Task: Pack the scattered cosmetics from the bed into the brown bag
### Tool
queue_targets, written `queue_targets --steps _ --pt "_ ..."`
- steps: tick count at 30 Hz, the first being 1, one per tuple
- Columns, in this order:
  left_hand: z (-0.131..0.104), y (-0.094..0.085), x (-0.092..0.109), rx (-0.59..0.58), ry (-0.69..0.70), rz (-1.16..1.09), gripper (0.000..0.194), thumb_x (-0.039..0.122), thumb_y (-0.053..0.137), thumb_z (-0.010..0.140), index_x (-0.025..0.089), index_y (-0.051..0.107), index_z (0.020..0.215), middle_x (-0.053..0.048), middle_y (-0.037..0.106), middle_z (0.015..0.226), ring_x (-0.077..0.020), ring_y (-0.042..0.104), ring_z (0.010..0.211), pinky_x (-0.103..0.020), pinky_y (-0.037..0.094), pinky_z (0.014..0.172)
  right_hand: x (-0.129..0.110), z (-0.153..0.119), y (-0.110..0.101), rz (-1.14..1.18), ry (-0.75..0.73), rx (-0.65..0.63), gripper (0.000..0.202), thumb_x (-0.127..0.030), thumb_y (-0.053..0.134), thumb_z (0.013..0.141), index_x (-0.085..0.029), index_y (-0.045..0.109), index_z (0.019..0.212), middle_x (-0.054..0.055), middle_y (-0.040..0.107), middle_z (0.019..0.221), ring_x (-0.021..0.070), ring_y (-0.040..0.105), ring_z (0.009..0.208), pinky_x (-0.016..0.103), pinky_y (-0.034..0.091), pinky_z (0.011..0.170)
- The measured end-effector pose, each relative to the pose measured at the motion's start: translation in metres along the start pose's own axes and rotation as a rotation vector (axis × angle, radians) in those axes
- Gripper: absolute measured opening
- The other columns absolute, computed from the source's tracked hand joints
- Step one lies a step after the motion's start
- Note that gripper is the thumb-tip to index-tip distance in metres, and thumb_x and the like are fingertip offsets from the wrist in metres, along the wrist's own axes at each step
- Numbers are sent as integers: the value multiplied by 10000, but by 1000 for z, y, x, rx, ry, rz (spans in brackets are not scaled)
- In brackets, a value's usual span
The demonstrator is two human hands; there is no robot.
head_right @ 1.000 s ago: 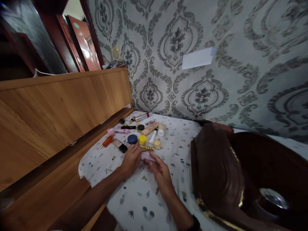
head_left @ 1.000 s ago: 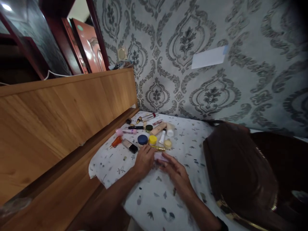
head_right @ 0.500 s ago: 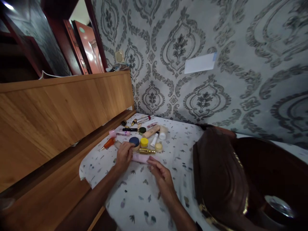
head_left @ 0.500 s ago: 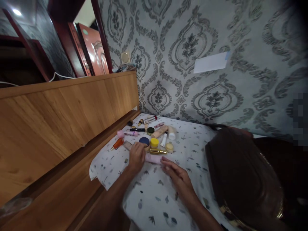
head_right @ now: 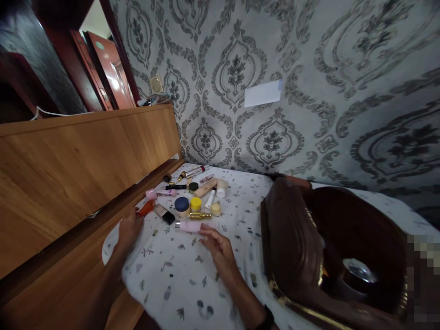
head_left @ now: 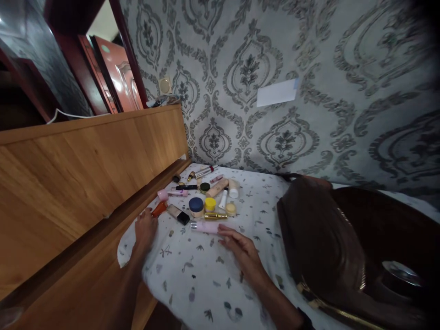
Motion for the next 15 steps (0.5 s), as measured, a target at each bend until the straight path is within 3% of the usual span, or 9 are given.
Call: queue_targets --steps 7,11,15 --pt "-3 1 -3 -1 1 -113 236 266 476 911 192 577 1111 -90 706 977 -264 645 941 -359 474 782 -4 0 2 -1 6 -11 515 -683 766 666 -217 805 881 163 691 1270 372 598 1234 503 537 970" --pt "-5 -6 0 83 4 -243 233 290 447 917 191 590 1074 -69 697 894 -238 653 822 -360 495 755 -5 -1 3 -6 2 -19 544 -711 760 646 -217 801 871 159 708 1234 361 629 1186 486 557 934" --pt "-7 -20 0 161 17 -361 228 315 434 915 181 607 978 -90 700 935 -236 666 850 -366 531 778 -2 -1 3 -24 9 -27 553 -716 749 652 -214 792 879 155 706 1232 343 643 1149 465 559 923"
Point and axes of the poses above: each hand's wrist, its own z-axis towards the middle knuckle, its own y-axis out of the palm, x = y × z, the point moved 1 cm from there along z, towards the middle knuckle
